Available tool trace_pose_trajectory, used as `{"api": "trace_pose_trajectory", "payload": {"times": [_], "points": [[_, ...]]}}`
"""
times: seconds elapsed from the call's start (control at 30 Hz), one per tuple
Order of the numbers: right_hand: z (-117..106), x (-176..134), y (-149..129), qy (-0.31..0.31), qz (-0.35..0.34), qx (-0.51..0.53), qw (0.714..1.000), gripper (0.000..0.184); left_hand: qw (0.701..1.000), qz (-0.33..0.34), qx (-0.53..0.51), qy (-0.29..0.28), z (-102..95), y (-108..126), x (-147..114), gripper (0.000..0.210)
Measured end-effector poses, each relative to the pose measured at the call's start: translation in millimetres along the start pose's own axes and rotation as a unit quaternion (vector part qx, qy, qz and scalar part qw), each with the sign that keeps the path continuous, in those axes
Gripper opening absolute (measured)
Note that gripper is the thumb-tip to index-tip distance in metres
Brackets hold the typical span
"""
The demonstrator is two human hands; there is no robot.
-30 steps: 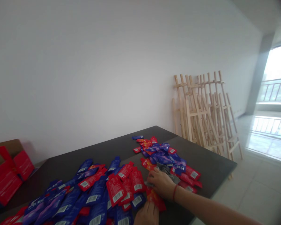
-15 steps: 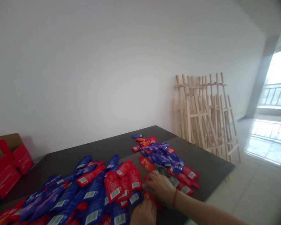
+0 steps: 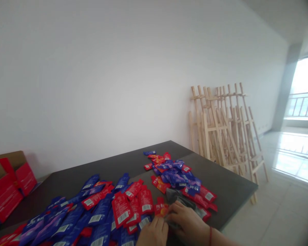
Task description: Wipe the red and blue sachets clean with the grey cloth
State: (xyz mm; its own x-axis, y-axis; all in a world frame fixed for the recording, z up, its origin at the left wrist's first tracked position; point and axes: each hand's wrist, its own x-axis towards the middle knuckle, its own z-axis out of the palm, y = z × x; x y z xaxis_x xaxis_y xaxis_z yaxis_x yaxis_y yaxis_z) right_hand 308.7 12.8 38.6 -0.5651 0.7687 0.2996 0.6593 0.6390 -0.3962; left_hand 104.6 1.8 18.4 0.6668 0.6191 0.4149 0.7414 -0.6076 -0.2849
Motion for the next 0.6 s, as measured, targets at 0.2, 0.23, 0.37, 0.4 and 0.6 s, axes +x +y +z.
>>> {"api": "trace_pose_trajectory", "payload": {"times": [0.2,0.23,0.37,0.4,0.6], "points": [[-3.1,2.1,15.4,0.091,0.083,0.103,0.987,0.017,0.996,-0.093,-0.002,-0.012,-69.9,-70.5,9.8,0.029],[-1.7,3.0,15.5,0.091,0.078,0.103,0.987,0.016,0.994,-0.107,0.020,-0.007,-80.5,-84.9,6.8,0.029],[2.6,3.0,11.7,0.088,0.065,0.096,0.989,0.015,0.984,-0.121,0.107,-0.071,-95.9,-128.5,-20.4,0.039],[2.8,2.6,10.7,0.090,0.065,0.097,0.989,0.015,0.980,-0.127,0.116,-0.103,-93.3,-134.6,-28.8,0.045],[1.2,2.5,7.4,0.098,0.052,0.105,0.988,0.020,0.953,-0.185,0.088,-0.224,-69.5,-126.7,-37.2,0.044]]}}
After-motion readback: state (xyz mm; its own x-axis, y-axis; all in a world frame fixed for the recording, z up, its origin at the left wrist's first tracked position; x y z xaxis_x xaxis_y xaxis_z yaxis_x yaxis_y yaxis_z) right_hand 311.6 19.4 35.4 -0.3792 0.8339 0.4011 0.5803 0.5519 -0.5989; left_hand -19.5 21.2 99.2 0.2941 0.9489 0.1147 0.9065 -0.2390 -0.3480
